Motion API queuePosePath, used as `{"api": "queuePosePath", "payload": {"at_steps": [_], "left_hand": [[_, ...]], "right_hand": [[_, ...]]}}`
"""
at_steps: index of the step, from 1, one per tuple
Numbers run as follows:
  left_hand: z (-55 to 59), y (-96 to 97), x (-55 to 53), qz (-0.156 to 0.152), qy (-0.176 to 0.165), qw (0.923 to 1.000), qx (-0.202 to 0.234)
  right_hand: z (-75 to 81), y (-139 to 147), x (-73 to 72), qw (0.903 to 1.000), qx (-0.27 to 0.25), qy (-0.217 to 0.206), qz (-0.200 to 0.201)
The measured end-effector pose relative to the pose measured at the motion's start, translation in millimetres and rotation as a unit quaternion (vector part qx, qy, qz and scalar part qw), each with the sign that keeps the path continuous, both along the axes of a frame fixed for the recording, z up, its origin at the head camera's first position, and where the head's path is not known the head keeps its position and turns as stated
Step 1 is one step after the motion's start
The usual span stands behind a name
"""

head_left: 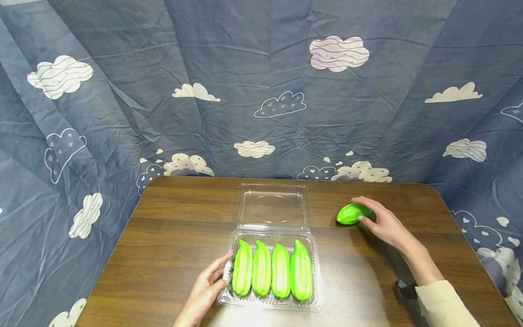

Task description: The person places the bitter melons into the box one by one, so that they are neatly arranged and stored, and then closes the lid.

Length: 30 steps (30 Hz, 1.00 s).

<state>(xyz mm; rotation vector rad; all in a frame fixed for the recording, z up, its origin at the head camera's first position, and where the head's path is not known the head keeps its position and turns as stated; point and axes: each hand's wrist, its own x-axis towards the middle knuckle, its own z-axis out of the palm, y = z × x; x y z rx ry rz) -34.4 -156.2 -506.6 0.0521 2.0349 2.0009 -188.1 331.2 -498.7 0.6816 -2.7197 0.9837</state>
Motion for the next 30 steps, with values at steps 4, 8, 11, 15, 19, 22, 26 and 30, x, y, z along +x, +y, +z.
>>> {"api": "queuePosePath", "payload": {"at_steps": [4, 8, 11, 15, 19, 22, 26, 30], "left_hand": [[0.3, 0.3, -0.1, -0.001, 0.001, 1.0, -0.001], [0.4, 0.3, -0.3, -0.001, 0.001, 1.0, 0.001], [0.2, 0.1, -0.1, -0.001, 0.0, 1.0, 0.002], [0.0, 0.2, 0.0, -0.001, 0.0, 1.0, 0.001], [-0.2, 0.3, 0.1, 0.0, 0.0, 1.0, 0.003], [-0.3, 0.3, 0.3, 0.002, -0.002, 1.0, 0.007], [-0.3, 0.3, 0.4, 0.005, -0.001, 1.0, 0.005], [-0.3, 0.5, 0.3, 0.006, 0.0, 1.0, 0.002]], "right_hand": [[2.4, 1, -7.1, 0.9993, 0.009, -0.031, 0.022], [3.6, 1, -11.1, 0.9986, 0.009, -0.045, 0.025], [2.3, 1, -12.3, 0.9989, 0.014, -0.04, 0.02], [0.5, 1, -12.4, 0.9995, 0.016, -0.022, 0.018], [-0.9, 0, -12.2, 0.9994, 0.022, -0.022, 0.015], [-1.2, -1, -11.3, 0.9981, 0.027, -0.055, 0.005], [-0.7, 1, -8.7, 0.9936, 0.039, -0.103, -0.023], [-0.8, 2, -6.1, 0.9897, 0.051, -0.126, -0.042]]}}
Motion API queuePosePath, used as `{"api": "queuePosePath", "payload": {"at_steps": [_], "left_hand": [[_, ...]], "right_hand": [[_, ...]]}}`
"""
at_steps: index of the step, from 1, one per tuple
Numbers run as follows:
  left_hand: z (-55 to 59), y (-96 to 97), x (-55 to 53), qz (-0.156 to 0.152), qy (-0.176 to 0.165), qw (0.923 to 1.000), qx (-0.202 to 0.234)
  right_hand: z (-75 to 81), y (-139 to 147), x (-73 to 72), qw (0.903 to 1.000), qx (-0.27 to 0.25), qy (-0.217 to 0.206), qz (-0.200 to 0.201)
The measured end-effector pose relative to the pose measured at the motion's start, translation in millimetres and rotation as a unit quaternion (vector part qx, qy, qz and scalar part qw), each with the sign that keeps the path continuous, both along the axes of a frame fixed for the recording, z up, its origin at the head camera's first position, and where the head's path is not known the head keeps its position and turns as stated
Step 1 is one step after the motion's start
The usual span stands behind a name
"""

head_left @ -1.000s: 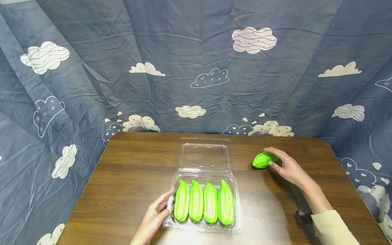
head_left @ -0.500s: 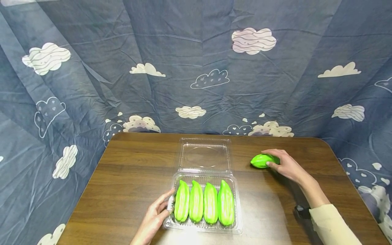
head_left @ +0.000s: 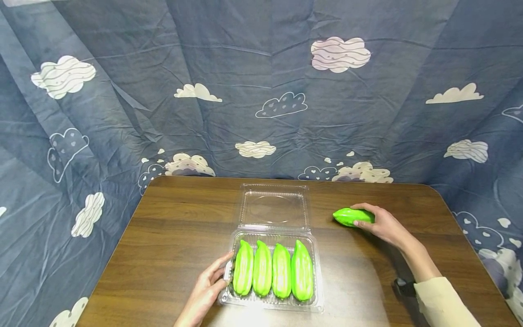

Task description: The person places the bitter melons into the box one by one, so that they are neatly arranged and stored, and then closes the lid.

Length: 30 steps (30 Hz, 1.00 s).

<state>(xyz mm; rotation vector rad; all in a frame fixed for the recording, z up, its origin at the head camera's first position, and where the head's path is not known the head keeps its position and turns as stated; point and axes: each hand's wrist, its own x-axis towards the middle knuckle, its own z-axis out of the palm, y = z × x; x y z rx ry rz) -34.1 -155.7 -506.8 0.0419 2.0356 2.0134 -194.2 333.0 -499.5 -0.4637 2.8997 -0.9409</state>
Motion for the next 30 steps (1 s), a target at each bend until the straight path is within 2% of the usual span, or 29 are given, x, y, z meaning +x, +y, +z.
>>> {"api": "queuePosePath", "payload": {"at_steps": [5, 13, 24, 30], "left_hand": [[-0.1, -0.4, -0.4, -0.001, -0.001, 1.0, 0.005], [-0.5, -0.8, -0.7, -0.007, 0.004, 1.0, -0.001], [-0.7, 0.0, 0.0, 0.001, 0.002, 1.0, -0.001], [-0.7, 0.4, -0.9, 0.005, 0.002, 1.0, -0.006]], "right_hand": [[-0.8, -2, 4.2, 0.9999, -0.004, -0.004, -0.009], [-6.0, -6, 19.7, 0.9988, -0.01, 0.018, -0.045], [-12.9, -13, 53.8, 0.9953, -0.013, 0.02, -0.094], [-11.9, -18, 70.5, 0.9927, -0.029, 0.054, -0.104]]}}
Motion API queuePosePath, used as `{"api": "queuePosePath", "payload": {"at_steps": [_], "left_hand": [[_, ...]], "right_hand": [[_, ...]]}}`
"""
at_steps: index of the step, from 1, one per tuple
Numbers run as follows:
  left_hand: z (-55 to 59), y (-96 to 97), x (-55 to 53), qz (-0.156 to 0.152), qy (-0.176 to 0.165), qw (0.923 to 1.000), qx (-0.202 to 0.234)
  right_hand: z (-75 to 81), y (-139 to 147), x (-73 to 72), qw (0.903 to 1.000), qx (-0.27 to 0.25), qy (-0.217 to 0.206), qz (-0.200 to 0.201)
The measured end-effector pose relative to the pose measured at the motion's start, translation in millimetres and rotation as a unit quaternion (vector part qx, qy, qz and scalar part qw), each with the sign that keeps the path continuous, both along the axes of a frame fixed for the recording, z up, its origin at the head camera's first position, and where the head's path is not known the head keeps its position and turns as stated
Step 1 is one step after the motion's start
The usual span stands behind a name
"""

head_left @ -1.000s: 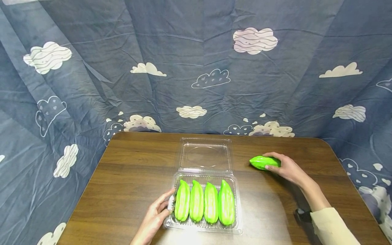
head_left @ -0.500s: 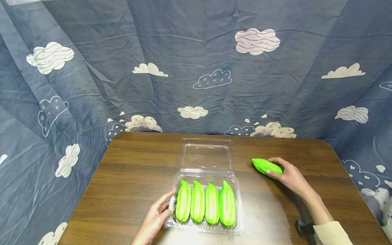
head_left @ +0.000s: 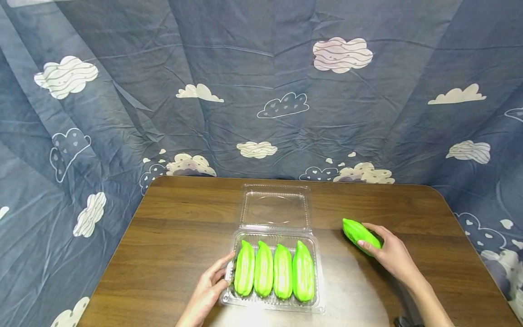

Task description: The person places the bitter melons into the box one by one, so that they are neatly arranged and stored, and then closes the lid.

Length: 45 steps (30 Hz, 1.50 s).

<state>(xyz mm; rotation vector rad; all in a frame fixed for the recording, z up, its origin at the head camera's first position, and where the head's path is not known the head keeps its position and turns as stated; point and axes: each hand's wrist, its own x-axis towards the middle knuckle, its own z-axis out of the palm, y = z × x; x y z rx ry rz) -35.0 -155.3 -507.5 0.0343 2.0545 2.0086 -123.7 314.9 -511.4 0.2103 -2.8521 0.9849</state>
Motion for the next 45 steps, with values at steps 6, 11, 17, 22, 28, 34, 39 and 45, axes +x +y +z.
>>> {"api": "queuePosePath", "payload": {"at_steps": [6, 11, 17, 22, 28, 34, 39, 45], "left_hand": [[0.8, 0.4, -1.3, 0.003, 0.005, 1.0, -0.005], [1.2, -0.1, -0.3, -0.003, 0.005, 1.0, -0.001], [1.9, 1.3, -0.5, 0.0, 0.004, 1.0, -0.006], [1.9, 2.3, -0.6, -0.002, 0.004, 0.9999, -0.009], [1.9, 2.5, -0.4, 0.002, 0.0, 1.0, -0.006], [1.6, 1.7, 0.2, 0.004, -0.005, 1.0, -0.004], [1.1, 0.5, 1.2, 0.002, -0.001, 1.0, -0.003], [0.5, 0.8, 1.5, -0.001, -0.001, 1.0, 0.001]], "right_hand": [[4.7, -9, 14.0, 0.9992, -0.005, 0.006, -0.039], [6.1, -18, 26.5, 0.9975, -0.017, 0.029, -0.063], [6.2, -32, 39.2, 0.9937, -0.061, 0.025, -0.09], [7.9, -47, 49.5, 0.9911, -0.094, 0.018, -0.092], [10.7, -65, 60.6, 0.9856, -0.149, 0.025, -0.075], [17.1, -79, 69.2, 0.9732, -0.227, 0.003, -0.035], [21.6, -91, 74.2, 0.9607, -0.276, 0.002, -0.029], [27.1, -106, 78.6, 0.9305, -0.361, -0.012, -0.061]]}}
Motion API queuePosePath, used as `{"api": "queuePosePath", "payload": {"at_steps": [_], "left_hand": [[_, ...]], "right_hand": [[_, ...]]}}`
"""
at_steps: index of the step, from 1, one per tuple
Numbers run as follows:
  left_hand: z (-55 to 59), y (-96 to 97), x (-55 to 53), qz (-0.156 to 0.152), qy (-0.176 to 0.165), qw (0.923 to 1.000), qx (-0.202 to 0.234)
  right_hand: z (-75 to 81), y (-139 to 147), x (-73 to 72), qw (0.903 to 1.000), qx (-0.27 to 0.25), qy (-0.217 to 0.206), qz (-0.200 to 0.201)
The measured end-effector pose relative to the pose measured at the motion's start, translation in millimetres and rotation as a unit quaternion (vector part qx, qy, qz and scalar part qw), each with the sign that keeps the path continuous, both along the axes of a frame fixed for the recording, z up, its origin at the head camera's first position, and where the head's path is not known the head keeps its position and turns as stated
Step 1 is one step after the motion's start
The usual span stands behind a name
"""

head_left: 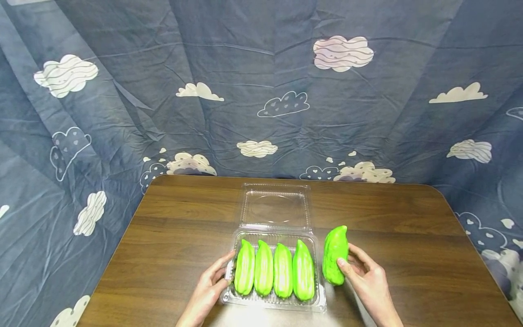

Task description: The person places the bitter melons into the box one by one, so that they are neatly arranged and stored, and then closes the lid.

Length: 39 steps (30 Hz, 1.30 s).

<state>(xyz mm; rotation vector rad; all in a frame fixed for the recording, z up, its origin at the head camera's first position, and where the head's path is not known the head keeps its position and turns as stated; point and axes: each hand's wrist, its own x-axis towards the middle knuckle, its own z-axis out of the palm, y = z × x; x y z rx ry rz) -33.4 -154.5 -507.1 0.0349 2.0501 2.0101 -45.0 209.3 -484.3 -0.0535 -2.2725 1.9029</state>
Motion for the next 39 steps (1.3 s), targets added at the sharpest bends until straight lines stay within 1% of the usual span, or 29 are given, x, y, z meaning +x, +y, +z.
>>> {"api": "queuePosePath", "payload": {"at_steps": [4, 9, 14, 19, 22, 26, 32, 35, 39], "left_hand": [[-0.3, 0.1, 0.7, 0.002, -0.002, 1.0, 0.002], [-0.2, 0.0, 1.3, 0.003, -0.003, 1.0, 0.003], [0.0, -0.3, 1.4, 0.002, -0.003, 1.0, 0.004], [-0.2, -0.2, 0.9, 0.005, -0.002, 1.0, 0.003], [-0.3, -0.1, 0.3, 0.006, -0.002, 1.0, 0.002], [-0.4, 0.0, -0.3, 0.006, -0.001, 1.0, 0.001], [-0.5, 1.1, -1.7, 0.007, 0.0, 1.0, 0.0], [-0.5, 1.0, -1.7, 0.006, 0.0, 1.0, 0.002], [-0.9, 0.3, -1.7, 0.007, 0.002, 1.0, 0.001]], "right_hand": [[2.3, -11, 2.3, 0.9997, -0.023, -0.001, -0.006], [6.0, -25, 5.6, 0.999, -0.045, -0.003, 0.002], [10.1, -37, 6.7, 0.9977, -0.065, 0.007, 0.015], [14.2, -50, 5.5, 0.9959, -0.076, 0.026, 0.041], [15.7, -58, 4.6, 0.9945, -0.077, 0.022, 0.068], [18.1, -69, 4.2, 0.9918, -0.079, 0.003, 0.101], [19.0, -88, 4.2, 0.9891, -0.097, -0.024, 0.108], [17.6, -95, 3.4, 0.9882, -0.102, -0.029, 0.111], [16.6, -104, 0.7, 0.9892, -0.09, -0.028, 0.112]]}}
